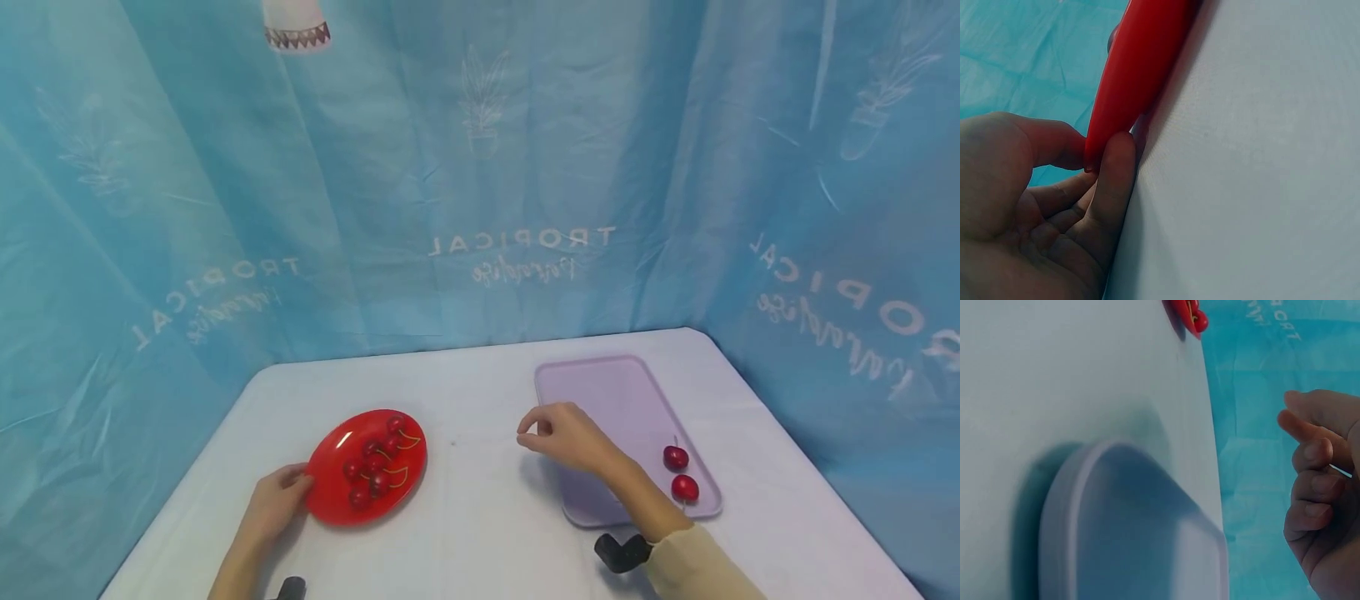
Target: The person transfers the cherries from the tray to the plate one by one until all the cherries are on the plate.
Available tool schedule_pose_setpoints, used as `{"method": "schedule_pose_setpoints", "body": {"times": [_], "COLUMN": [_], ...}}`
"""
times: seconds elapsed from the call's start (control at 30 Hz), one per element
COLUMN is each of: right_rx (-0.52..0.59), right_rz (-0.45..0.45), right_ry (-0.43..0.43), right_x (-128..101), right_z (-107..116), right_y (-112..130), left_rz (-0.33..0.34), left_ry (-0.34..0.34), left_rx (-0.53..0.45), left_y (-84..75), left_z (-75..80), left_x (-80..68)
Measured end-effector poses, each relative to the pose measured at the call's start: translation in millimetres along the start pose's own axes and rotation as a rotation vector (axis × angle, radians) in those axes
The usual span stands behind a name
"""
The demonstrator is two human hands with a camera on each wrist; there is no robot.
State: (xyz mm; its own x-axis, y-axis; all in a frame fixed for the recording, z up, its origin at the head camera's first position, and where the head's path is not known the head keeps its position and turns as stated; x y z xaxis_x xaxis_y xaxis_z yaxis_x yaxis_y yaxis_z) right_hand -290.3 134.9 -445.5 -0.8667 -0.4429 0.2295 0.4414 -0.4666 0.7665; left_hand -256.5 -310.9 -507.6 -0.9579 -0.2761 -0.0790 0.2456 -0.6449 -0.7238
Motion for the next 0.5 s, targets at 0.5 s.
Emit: {"method": "schedule_pose_setpoints", "body": {"times": [0.5], "right_rx": [-0.123], "right_rz": [-0.025], "right_ry": [-0.051], "right_x": [-23], "right_z": [43], "right_y": [-20], "left_rz": [0.019], "left_ry": [-0.003], "left_rx": [-0.022], "left_y": [0.7], "left_z": [-0.1], "left_x": [-0.1]}}
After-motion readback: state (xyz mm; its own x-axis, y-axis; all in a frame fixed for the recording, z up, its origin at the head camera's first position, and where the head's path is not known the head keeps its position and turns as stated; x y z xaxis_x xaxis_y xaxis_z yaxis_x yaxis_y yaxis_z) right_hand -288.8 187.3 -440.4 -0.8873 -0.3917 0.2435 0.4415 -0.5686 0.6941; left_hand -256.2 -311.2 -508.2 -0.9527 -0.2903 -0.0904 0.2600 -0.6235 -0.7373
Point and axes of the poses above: each hand's wrist, its own x-axis towards the middle knuckle, its own z-axis out of the back of the hand, y = z × x, the point moved 6 cm from there along x, towards the middle knuckle, and after that the axes turned 8 degrees about x, right-handed, at the moved point
